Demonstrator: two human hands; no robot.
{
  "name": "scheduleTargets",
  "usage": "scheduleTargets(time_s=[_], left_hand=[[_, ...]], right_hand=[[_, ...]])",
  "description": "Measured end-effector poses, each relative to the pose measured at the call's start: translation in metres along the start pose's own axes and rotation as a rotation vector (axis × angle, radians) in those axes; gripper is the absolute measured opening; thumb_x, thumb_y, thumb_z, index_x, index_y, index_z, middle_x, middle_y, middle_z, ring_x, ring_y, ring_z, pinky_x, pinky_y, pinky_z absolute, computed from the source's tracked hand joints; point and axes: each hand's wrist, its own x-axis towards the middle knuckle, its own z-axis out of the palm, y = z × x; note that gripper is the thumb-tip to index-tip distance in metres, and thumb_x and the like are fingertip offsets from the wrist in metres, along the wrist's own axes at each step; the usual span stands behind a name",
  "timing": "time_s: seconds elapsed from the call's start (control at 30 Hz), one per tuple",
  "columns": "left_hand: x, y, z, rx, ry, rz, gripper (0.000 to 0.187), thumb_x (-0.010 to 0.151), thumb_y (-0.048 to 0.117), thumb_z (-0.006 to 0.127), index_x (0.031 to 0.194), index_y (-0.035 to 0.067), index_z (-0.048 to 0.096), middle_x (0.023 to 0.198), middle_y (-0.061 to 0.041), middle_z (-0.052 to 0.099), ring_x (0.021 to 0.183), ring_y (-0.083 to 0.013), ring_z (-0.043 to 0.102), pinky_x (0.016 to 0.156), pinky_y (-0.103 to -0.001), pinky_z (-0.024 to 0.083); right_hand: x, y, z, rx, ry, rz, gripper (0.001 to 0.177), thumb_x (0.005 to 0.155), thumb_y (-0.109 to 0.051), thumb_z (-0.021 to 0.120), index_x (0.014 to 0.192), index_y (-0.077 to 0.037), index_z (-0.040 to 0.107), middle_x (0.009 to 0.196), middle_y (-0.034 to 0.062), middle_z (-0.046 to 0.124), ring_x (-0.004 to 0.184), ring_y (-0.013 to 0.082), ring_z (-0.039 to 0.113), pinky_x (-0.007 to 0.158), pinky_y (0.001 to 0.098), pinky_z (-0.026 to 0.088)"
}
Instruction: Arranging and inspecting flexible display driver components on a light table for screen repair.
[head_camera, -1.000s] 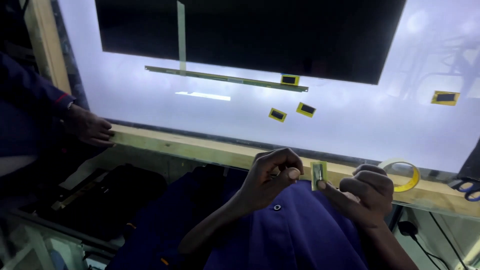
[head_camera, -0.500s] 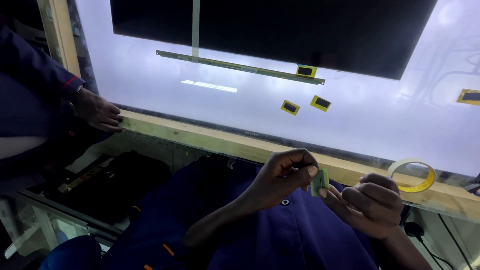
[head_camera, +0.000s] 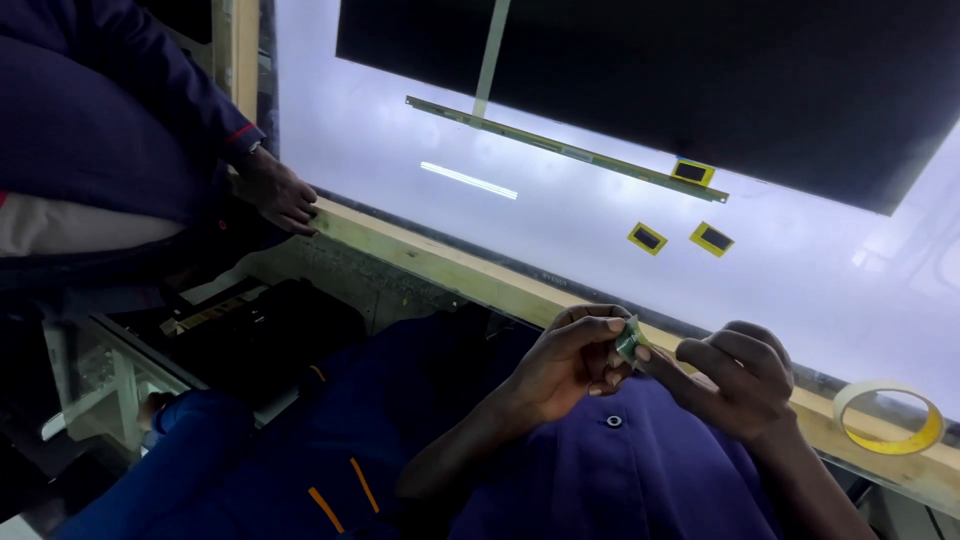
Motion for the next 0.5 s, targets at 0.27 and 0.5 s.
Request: scheduleTargets(time_s=[0.27,0.5], left_hand=[[-0.002,-0.015,-0.053,-0.167,0.192,0.203,0.010,0.097,0.009,0.057,0.093,0.001,0.061,0.062,-0.007,0.050,0.054,-0.0202,0.063,0.039,-0.020,0.042],[-0.008,0.018,-0.097,0.206,0.645,0.622,0.019,0.097,0.015,0.060,0.079,0.010,0.062,0.058,0.000,0.053,0.050,-0.0091,0.054,0.043,-0.017,0.035]], right_hand=[[-0.001,-0.006,0.043,0.101,-0.072,0.138,0.015,0.082,-0.019,0.072,0.095,-0.022,0.078,0.084,0.0045,0.068,0.078,0.0242,0.055,0.068,0.0391,0.051],[0.025,-0.010,0.056,0.184,-0.350,0.281,0.023,0.089,-0.021,0.063,0.109,-0.014,0.073,0.086,0.0104,0.068,0.089,0.0316,0.063,0.068,0.0419,0.053]])
